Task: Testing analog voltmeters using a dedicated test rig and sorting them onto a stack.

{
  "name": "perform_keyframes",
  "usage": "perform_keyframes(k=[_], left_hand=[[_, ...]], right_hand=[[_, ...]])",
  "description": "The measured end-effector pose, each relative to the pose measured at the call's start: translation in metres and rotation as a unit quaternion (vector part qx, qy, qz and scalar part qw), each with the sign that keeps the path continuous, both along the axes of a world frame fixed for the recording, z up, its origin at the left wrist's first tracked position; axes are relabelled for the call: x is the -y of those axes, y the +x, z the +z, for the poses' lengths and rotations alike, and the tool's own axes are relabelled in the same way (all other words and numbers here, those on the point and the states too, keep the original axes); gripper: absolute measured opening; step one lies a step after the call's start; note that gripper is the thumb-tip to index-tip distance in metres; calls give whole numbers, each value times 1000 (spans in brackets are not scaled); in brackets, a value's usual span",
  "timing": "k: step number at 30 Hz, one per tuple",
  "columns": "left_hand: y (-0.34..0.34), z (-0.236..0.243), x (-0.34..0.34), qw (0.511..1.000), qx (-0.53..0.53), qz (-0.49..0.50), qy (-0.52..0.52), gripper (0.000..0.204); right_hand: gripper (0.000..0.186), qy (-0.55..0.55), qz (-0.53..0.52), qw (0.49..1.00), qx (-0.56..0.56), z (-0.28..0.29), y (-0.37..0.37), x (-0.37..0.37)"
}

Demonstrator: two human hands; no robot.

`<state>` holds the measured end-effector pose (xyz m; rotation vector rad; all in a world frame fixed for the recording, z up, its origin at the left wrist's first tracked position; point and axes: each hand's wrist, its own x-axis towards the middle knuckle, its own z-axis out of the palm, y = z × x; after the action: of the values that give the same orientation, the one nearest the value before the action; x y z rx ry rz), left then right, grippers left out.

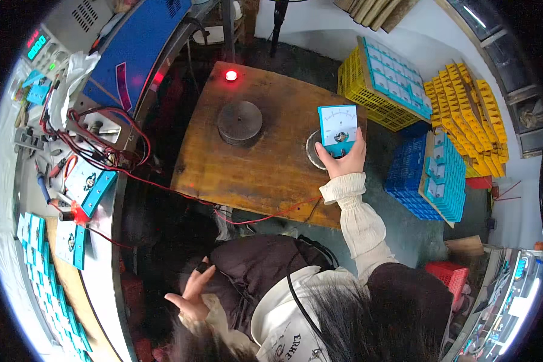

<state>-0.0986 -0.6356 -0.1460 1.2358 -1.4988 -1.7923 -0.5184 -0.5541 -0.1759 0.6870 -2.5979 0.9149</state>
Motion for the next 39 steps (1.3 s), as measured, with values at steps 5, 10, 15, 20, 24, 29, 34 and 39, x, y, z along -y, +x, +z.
perform_keyframes(k=[5, 10, 15, 20, 24, 29, 34, 39], left_hand=[[-9, -7, -9, 1000, 18, -11, -5, 88], [-1, -1, 10, 999, -30, -10, -24, 84], [2, -9, 27, 984, 8, 128, 123, 78], [-16, -6, 7, 991, 5, 134, 11, 69], [-23, 1, -5, 993, -18, 118, 19, 56], [-20, 1, -7, 994, 6, 102, -36, 49], [-24, 12, -4, 994, 44, 97, -18, 45], [-16, 35, -12, 988, 109, 101, -33, 46]], right_hand=[[102, -3, 4, 1000, -15, -6, 3, 3], [101, -1, 2, 999, -38, -5, 1, 1], [100, 16, 3, 998, -55, -7, 1, 1], [102, -4, 31, 997, -67, -11, -8, -2], [99, 13, 66, 994, -87, -10, -10, -4], [97, 18, 62, 995, -77, -3, -5, -4], [81, -56, 146, 987, 36, -7, -13, -6], [93, -79, 123, 989, 15, -18, -10, -8]])
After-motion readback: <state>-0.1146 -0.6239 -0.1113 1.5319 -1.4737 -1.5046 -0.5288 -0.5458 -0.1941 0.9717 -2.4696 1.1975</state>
